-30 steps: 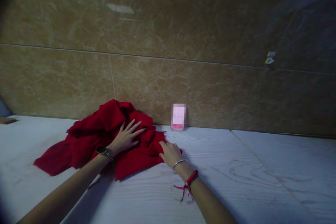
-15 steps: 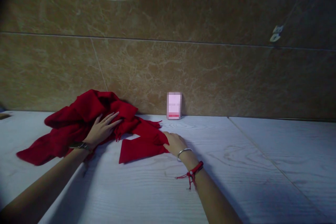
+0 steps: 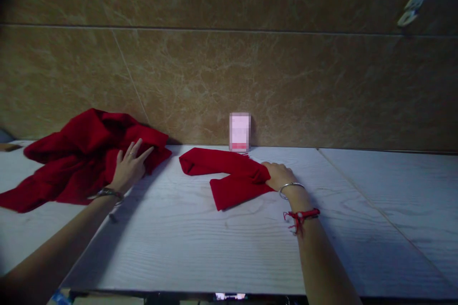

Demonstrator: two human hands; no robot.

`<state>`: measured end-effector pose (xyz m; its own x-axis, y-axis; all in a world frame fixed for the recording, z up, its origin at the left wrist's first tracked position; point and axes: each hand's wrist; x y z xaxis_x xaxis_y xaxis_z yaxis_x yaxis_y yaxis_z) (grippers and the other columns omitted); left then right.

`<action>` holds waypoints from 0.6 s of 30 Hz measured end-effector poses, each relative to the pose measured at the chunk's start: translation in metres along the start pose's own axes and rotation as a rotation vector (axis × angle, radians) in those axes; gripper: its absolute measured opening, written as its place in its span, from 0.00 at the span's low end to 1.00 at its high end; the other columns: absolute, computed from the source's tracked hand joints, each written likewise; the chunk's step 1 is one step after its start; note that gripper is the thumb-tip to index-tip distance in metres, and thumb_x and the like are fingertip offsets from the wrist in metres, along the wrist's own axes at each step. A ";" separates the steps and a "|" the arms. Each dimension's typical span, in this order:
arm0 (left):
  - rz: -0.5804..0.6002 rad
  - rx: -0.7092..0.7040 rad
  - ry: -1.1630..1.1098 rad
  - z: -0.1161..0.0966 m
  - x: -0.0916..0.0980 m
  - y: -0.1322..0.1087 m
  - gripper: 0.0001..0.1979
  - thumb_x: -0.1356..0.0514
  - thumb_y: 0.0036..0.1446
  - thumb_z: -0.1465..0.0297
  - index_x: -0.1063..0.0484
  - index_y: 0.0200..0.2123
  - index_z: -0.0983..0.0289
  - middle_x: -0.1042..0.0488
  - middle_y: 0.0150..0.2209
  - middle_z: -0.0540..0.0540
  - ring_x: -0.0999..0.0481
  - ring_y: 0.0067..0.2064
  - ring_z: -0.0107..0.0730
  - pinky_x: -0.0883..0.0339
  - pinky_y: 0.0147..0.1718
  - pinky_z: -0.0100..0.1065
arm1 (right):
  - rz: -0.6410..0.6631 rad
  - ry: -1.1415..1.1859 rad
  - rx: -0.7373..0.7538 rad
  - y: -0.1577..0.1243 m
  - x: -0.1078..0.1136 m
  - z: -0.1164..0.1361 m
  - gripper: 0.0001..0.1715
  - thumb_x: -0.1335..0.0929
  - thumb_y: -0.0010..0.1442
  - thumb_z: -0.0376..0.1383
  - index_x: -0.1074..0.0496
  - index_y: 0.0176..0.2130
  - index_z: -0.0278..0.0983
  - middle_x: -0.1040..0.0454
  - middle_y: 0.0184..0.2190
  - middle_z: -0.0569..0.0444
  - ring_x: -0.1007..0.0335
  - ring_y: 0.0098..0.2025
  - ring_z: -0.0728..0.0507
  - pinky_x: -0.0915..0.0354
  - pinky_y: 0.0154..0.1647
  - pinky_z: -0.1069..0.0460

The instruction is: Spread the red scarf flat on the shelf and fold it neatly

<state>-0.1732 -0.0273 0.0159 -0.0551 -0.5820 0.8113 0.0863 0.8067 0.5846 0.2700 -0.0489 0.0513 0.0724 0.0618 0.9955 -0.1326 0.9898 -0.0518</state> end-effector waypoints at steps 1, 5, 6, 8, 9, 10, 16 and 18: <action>-0.018 0.025 -0.042 -0.016 -0.004 0.002 0.26 0.51 0.52 0.78 0.34 0.55 0.63 0.47 0.64 0.65 0.48 0.64 0.54 0.50 0.56 0.60 | -0.006 0.000 0.033 0.001 -0.002 0.000 0.33 0.33 0.47 0.29 0.33 0.54 0.42 0.27 0.49 0.47 0.31 0.50 0.39 0.38 0.46 0.48; 0.031 -0.092 -0.306 -0.080 -0.027 0.009 0.23 0.52 0.58 0.72 0.37 0.57 0.66 0.42 0.61 0.67 0.37 0.59 0.45 0.39 0.54 0.48 | 0.027 0.023 0.164 0.003 -0.005 0.006 0.34 0.32 0.48 0.30 0.35 0.56 0.39 0.28 0.50 0.46 0.34 0.52 0.39 0.39 0.50 0.48; 0.051 -0.156 -0.353 -0.092 -0.032 0.008 0.23 0.51 0.58 0.70 0.39 0.58 0.65 0.42 0.60 0.66 0.37 0.58 0.45 0.39 0.54 0.48 | 0.032 0.033 0.177 0.003 -0.005 0.008 0.34 0.32 0.48 0.31 0.35 0.56 0.38 0.29 0.51 0.45 0.34 0.53 0.39 0.40 0.51 0.48; 0.090 -0.282 -0.385 -0.106 -0.040 0.004 0.24 0.48 0.58 0.65 0.38 0.58 0.63 0.40 0.60 0.64 0.42 0.61 0.47 0.44 0.57 0.52 | 0.021 0.043 0.164 0.003 -0.006 0.009 0.34 0.32 0.49 0.34 0.36 0.57 0.37 0.29 0.51 0.45 0.35 0.53 0.39 0.40 0.52 0.47; 0.106 -0.323 -0.390 -0.108 -0.042 0.002 0.24 0.47 0.58 0.63 0.37 0.57 0.62 0.39 0.59 0.63 0.45 0.62 0.49 0.47 0.57 0.55 | 0.009 0.042 0.144 0.003 -0.007 0.010 0.34 0.32 0.50 0.35 0.36 0.57 0.37 0.30 0.51 0.44 0.36 0.54 0.38 0.40 0.52 0.47; 0.120 -0.347 -0.393 -0.107 -0.043 -0.001 0.23 0.46 0.58 0.63 0.36 0.56 0.61 0.39 0.59 0.62 0.47 0.62 0.50 0.49 0.58 0.57 | -0.004 0.037 0.120 0.004 -0.009 0.011 0.34 0.32 0.50 0.37 0.36 0.57 0.37 0.30 0.52 0.44 0.36 0.54 0.37 0.39 0.52 0.46; 0.161 -0.121 -0.513 -0.091 -0.040 -0.008 0.28 0.44 0.55 0.63 0.40 0.59 0.65 0.51 0.63 0.67 0.48 0.63 0.52 0.48 0.59 0.52 | -0.057 0.050 0.091 -0.003 -0.013 0.020 0.29 0.32 0.52 0.38 0.33 0.54 0.38 0.31 0.52 0.43 0.37 0.54 0.36 0.39 0.52 0.42; 0.139 -0.001 -0.566 -0.089 -0.041 -0.007 0.33 0.42 0.53 0.63 0.46 0.61 0.66 0.50 0.62 0.69 0.46 0.63 0.52 0.46 0.58 0.50 | -0.064 0.121 0.147 -0.011 -0.013 0.021 0.23 0.32 0.53 0.36 0.29 0.50 0.35 0.31 0.52 0.43 0.37 0.54 0.37 0.39 0.53 0.44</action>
<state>-0.0827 -0.0187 -0.0218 -0.5662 -0.3253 0.7573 0.1314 0.8714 0.4726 0.2494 -0.0635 0.0408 0.2028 0.0228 0.9789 -0.2664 0.9633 0.0328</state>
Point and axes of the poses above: each hand's wrist, its own y-axis towards the middle knuckle, its own x-axis out of the back of the hand, z = x × y
